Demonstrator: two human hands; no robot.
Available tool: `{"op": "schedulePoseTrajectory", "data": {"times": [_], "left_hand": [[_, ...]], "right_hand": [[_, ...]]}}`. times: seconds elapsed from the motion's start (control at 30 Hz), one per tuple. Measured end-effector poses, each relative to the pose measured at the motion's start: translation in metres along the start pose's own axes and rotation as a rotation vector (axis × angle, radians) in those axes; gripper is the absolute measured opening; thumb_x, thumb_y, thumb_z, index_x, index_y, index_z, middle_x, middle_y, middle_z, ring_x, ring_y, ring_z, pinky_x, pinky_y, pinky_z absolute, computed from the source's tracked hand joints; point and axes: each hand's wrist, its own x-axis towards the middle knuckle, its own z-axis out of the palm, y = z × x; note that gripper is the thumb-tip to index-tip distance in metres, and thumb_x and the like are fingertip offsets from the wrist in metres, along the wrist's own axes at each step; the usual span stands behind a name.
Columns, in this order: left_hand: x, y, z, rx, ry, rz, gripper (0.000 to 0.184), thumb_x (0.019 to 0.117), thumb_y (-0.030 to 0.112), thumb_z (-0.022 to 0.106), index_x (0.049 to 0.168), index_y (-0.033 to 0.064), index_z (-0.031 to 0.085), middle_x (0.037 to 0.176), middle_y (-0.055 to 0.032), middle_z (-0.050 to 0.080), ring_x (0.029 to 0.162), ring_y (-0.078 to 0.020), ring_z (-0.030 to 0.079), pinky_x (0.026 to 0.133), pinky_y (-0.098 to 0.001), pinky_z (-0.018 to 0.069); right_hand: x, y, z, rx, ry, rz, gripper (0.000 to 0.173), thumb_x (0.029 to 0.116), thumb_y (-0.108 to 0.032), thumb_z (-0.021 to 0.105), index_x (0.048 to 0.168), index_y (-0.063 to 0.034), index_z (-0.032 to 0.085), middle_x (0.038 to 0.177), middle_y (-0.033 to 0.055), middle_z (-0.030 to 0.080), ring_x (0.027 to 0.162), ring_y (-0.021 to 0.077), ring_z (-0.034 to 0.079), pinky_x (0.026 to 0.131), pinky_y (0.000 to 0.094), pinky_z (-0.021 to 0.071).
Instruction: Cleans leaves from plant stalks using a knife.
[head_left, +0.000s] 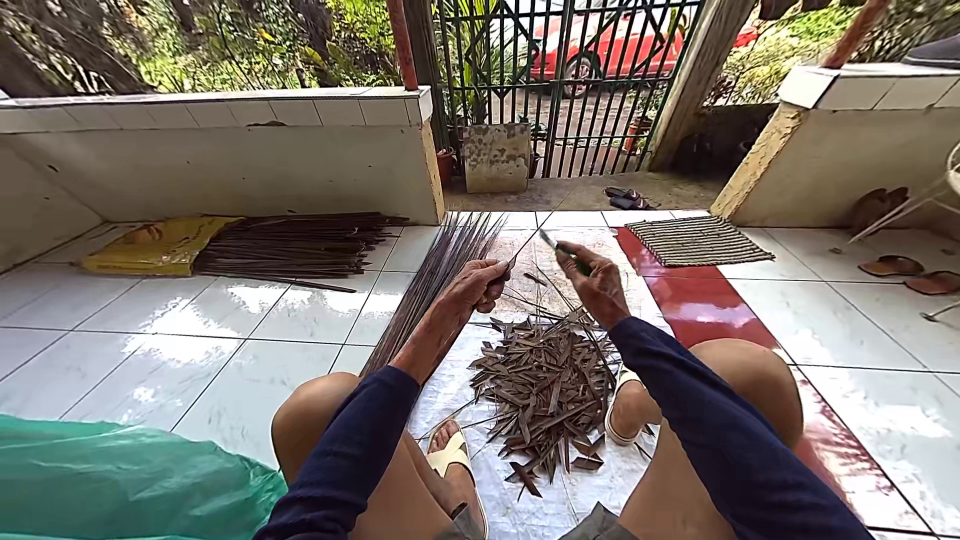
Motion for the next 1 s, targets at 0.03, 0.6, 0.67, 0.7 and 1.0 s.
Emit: {"op": "schedulePoseTrajectory", "data": {"times": [0.03, 0.6, 0.67, 0.7, 1.0], "left_hand": [[0.001, 0.001, 0.000, -0.027, -0.029, -0.017, 0.038, 0.1118, 0.033, 0.041, 0.088, 0.0090, 0.058, 0.057, 0.0044, 0.036, 0.039, -0.0046, 0.030, 0.036, -0.0179, 0.0280], [0.001, -0.001, 0.007, -0.228, -0.317, -0.129, 0.039, 0.1115, 0.028, 0.028, 0.084, 0.0135, 0.051, 0.056, 0.0067, 0.033, 0.041, -0.0026, 0.027, 0.038, -0.0157, 0.0238], [0.001, 0.000, 0.008, -0.225, -0.309, -0.130, 0.038, 0.1115, 0.028, 0.029, 0.083, 0.0135, 0.051, 0.056, 0.0067, 0.033, 0.040, -0.0026, 0.027, 0.038, -0.0156, 0.0237], [0.000, 0.001, 0.009, -0.228, -0.304, -0.129, 0.038, 0.1113, 0.028, 0.030, 0.083, 0.0135, 0.051, 0.056, 0.0066, 0.033, 0.040, -0.0026, 0.027, 0.038, -0.0156, 0.0234], [-0.004, -0.004, 0.010, -0.202, -0.328, -0.174, 0.039, 0.1114, 0.029, 0.030, 0.082, 0.0134, 0.051, 0.056, 0.0070, 0.033, 0.040, -0.0025, 0.027, 0.038, -0.0159, 0.0243]], "right_hand": [[-0.004, -0.001, 0.005, 0.020, -0.059, -0.011, 0.031, 0.1044, -0.040, 0.059, 0.130, -0.0279, 0.071, 0.082, 0.0022, 0.068, 0.061, 0.0155, 0.057, 0.059, 0.0420, 0.0500], [-0.008, -0.007, 0.014, -0.081, -0.058, -0.071, 0.030, 0.1038, -0.045, 0.059, 0.130, -0.0361, 0.071, 0.108, -0.0068, 0.075, 0.084, 0.0097, 0.068, 0.076, 0.0419, 0.0559], [-0.004, -0.008, 0.011, -0.075, -0.044, -0.073, 0.030, 0.1039, -0.045, 0.058, 0.129, -0.0354, 0.072, 0.108, -0.0067, 0.075, 0.085, 0.0096, 0.068, 0.078, 0.0420, 0.0560], [-0.002, -0.007, 0.009, -0.065, -0.036, -0.073, 0.030, 0.1034, -0.046, 0.059, 0.129, -0.0354, 0.072, 0.106, -0.0065, 0.075, 0.085, 0.0096, 0.068, 0.077, 0.0424, 0.0554], [0.024, 0.000, -0.004, 0.003, 0.140, -0.004, 0.031, 0.1041, -0.042, 0.059, 0.128, -0.0282, 0.073, 0.098, 0.0014, 0.075, 0.077, 0.0155, 0.066, 0.075, 0.0451, 0.0543]]}}
